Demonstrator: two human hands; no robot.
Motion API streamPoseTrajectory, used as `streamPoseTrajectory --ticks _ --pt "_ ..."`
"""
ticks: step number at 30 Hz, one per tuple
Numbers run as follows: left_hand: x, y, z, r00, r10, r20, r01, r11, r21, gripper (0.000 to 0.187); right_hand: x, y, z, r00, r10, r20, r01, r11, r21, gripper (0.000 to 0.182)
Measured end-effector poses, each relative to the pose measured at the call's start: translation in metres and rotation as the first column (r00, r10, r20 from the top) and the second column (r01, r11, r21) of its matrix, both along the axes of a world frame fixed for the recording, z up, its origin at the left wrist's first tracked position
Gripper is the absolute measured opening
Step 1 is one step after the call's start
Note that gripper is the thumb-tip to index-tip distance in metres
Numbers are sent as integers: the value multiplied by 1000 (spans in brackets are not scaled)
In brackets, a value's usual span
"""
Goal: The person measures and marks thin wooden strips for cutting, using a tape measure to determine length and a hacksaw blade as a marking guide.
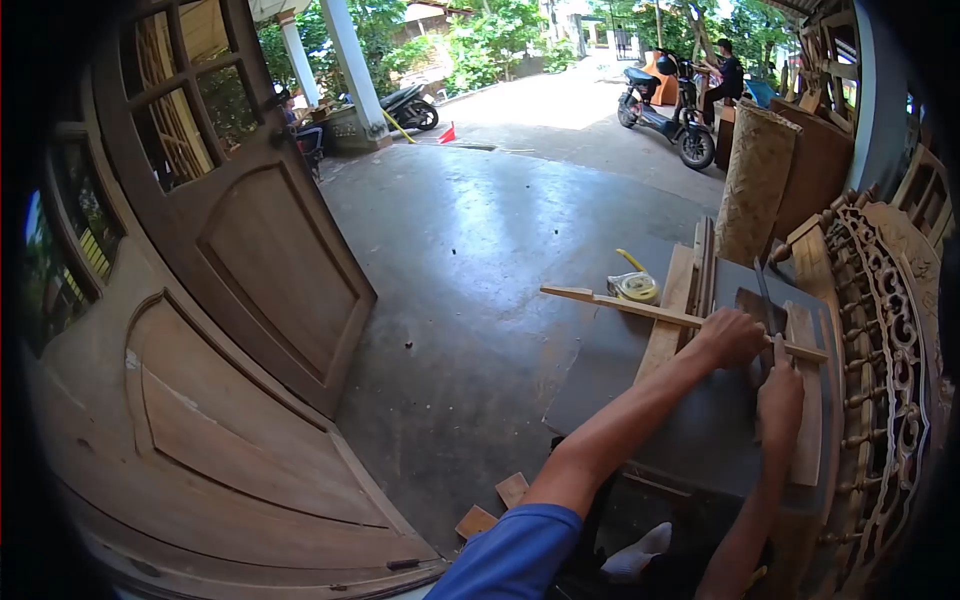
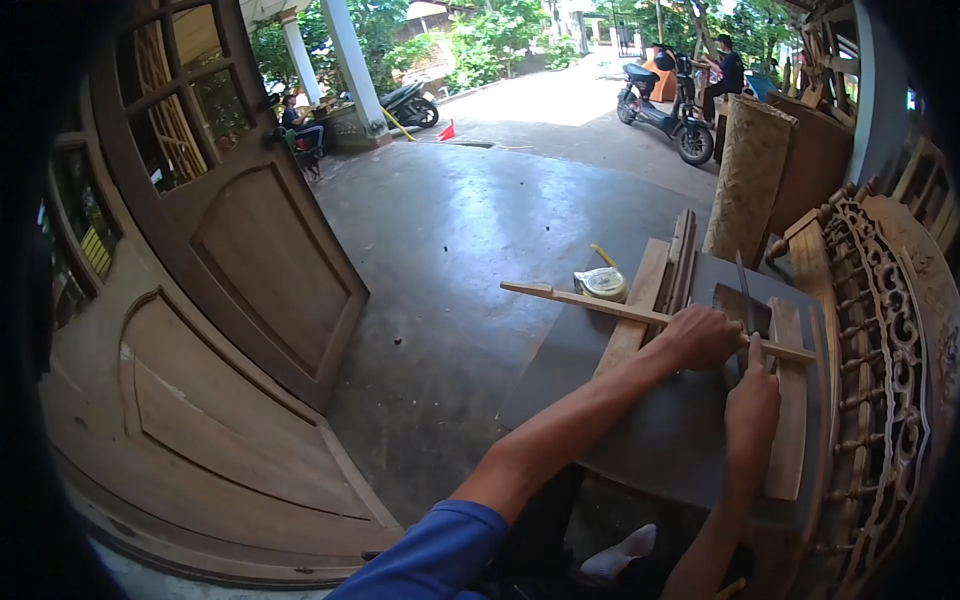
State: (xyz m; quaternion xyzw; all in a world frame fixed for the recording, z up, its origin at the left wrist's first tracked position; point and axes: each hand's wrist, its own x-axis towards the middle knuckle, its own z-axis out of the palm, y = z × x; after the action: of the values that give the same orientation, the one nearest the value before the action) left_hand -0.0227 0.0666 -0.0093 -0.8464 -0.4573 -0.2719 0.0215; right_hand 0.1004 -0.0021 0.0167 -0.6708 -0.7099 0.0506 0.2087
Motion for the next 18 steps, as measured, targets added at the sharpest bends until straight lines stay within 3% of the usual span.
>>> streamPoseTrajectory --ticks 2,7,8,11,13,14,18 --pt "1 2 -4 999 10 44 -10 1000 6 27 6 2 9 1000 15 3 -15 998 -61 58" --pt "2 -2 4 999 28 20 -28 999 -31 30 7 19 -11 994 66 -87 -62 997 49 58" --pt "1 1 2 999 3 -51 -4 1000 -12 29 9 26 -13 992 89 -89 -82 994 74 58" --pt "2 -3 4 999 44 -10 -44 999 29 28 2 13 5 992 37 -123 -40 999 -26 58" --pt "0 2 -5 1000 3 -19 -2 999 37 25 3 -1 2 992 34 -118 -32 999 16 56" --pt "3 -6 9 996 83 -44 -87 991 -98 25 7 -12 4 998 51 -21 -50 998 22 55" --pt "2 -9 15 998 53 -39 -55 997 -51 29 18 -87 25 1000 15 -6 -16 979 -202 68"
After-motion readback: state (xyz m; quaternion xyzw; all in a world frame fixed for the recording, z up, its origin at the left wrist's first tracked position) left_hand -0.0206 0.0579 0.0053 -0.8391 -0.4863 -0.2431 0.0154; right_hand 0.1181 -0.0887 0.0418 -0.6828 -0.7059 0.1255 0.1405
